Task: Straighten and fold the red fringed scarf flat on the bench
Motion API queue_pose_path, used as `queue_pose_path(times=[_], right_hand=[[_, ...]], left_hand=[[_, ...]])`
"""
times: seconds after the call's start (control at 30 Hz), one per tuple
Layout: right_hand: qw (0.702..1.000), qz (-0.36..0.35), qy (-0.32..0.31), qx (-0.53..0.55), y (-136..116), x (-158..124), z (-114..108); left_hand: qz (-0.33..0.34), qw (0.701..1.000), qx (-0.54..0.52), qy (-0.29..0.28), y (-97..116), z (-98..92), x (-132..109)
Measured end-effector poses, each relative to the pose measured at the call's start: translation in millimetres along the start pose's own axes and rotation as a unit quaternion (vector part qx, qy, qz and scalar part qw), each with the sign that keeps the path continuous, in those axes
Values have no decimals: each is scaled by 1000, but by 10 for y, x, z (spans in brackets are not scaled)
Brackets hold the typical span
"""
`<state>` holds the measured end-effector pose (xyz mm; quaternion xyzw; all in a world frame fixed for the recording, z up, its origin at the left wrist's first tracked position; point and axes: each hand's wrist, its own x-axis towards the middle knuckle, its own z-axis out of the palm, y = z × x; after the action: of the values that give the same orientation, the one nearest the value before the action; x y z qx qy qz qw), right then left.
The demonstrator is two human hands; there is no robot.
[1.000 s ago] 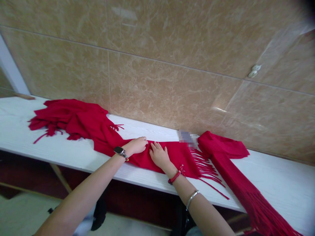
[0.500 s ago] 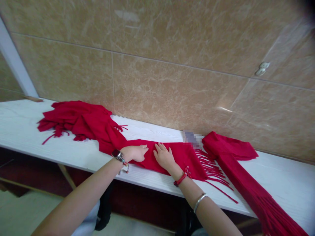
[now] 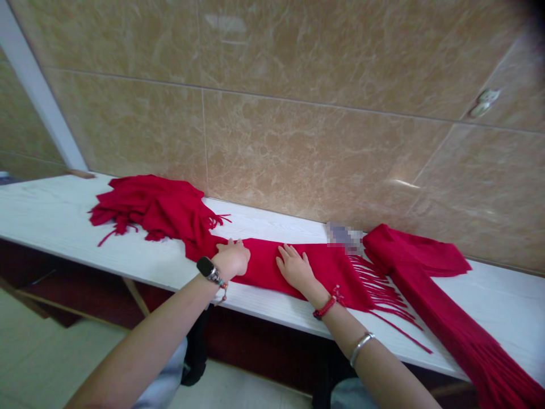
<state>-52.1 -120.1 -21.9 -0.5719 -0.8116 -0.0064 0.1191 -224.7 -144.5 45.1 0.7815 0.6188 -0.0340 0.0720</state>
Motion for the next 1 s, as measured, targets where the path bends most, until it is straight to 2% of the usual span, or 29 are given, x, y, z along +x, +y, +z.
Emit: queue_pose_path(times=[0.07,0.17,0.27,0.37,0.53,0.67,0.83,1.0], right_hand=[[1000,2,0,-1,-2,-3,-4],[1000,3,-1,0,-5,-8,-16],[1000,3,-6,6,-9,-8,-35],[1000,-2,-13,12,-17,-15,-58],[998,-36,-50,11,-17,-85,-89],[995,-62,-73,-7,41,-181,-148],[992,-63,-91,-53,209,-288,-258],[994,-37,-79,-68,516,-367,-277]], left_hand=[[27,999,6,-16,86,33,12],[69,993,-25,-97,139,59,50],[38,987,-41,-152,97,68,94],[12,987,-50,-150,35,75,136],[29,988,-40,-147,11,87,182],[18,986,-17,-166,34,80,192],[24,987,-21,-156,19,96,203],[34,986,5,-165,-10,139,213]])
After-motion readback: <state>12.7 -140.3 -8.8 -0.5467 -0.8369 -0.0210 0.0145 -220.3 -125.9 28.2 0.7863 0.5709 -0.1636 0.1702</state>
